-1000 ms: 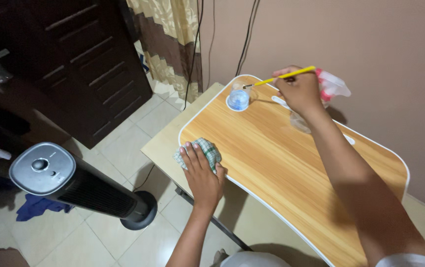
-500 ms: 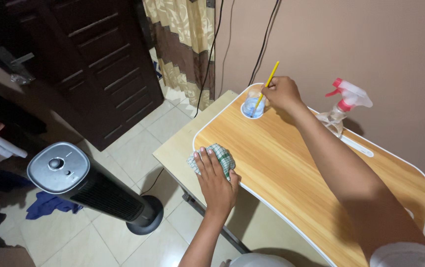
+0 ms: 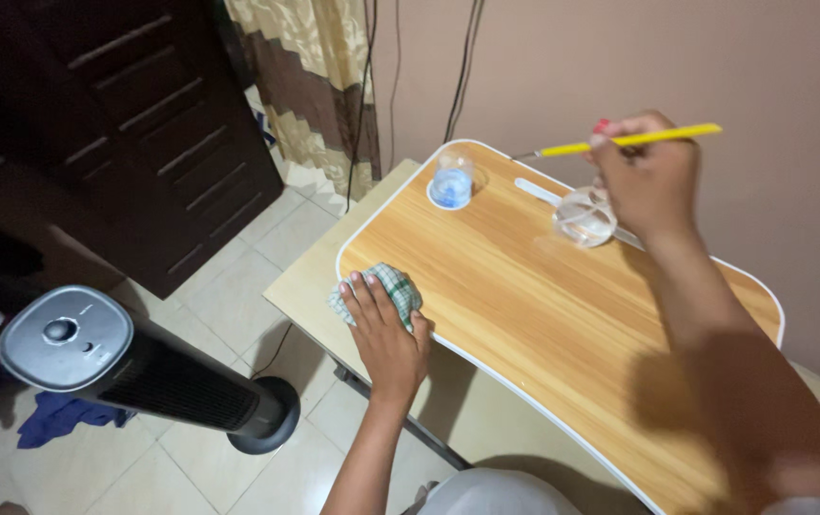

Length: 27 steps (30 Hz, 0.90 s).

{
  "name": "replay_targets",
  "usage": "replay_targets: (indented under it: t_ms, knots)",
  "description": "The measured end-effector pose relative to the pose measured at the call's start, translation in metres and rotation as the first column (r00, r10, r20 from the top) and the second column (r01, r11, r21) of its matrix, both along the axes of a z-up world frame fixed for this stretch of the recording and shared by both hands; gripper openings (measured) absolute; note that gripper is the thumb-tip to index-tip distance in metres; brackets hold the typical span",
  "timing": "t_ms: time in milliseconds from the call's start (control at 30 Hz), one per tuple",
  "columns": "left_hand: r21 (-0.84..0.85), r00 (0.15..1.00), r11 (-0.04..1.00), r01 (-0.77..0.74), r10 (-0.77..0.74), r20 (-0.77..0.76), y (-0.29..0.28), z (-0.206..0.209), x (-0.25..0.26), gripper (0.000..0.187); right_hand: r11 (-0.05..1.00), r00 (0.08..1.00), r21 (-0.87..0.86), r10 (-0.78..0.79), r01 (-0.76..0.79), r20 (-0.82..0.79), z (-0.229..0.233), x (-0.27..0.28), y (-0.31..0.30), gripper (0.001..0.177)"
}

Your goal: The person cleans a wooden lap desk by spraying a cleaning solution and wiping the surface with a cloth. They then use a small brush to clean the edges and crevices of the desk.

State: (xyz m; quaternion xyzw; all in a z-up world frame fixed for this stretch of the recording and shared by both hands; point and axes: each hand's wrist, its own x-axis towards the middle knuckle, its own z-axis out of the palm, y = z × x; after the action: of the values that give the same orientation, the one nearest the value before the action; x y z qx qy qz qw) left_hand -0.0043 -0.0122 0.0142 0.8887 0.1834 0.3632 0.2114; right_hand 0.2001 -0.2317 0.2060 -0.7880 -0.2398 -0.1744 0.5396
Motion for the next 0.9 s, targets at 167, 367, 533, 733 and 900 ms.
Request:
replay_targets:
  t_ms: [167, 367, 533, 733, 900]
  knots:
    - [-0.006, 1.000, 1.000, -0.004, 0.004, -0.009, 0.000, 0.005, -0.002, 0.081, 0.982, 0.937, 0.187, 0.044, 0.022, -0.346, -0.034, -0.070, -0.077, 0.017]
    - [0.038, 1.000, 0.999, 0.005, -0.005, -0.004, -0.002, -0.003, 0.002, 0.080, 0.988, 0.924, -0.073, 0.100, -0.136, -0.370, -0.129, -0.106, -0.154, 0.009]
    - [0.035, 1.000, 0.999, -0.001, 0.002, -0.013, -0.002, 0.000, -0.002, 0.081, 0.996, 0.781, 0.071, 0.092, -0.061, -0.618, -0.178, -0.140, -0.174, 0.012]
    - [0.039, 0.999, 0.999, -0.016, 0.017, -0.037, -0.002, -0.003, -0.001, 0.082, 0.968, 0.832, 0.186, 0.242, -0.170, -0.499, -0.183, -0.174, -0.163, 0.015]
    - [0.032, 0.998, 0.999, -0.033, 0.035, -0.057, -0.004, -0.004, -0.001, 0.084, 0.983, 0.859, -0.005, 0.159, -0.185, -0.487, -0.163, -0.185, -0.153, 0.014]
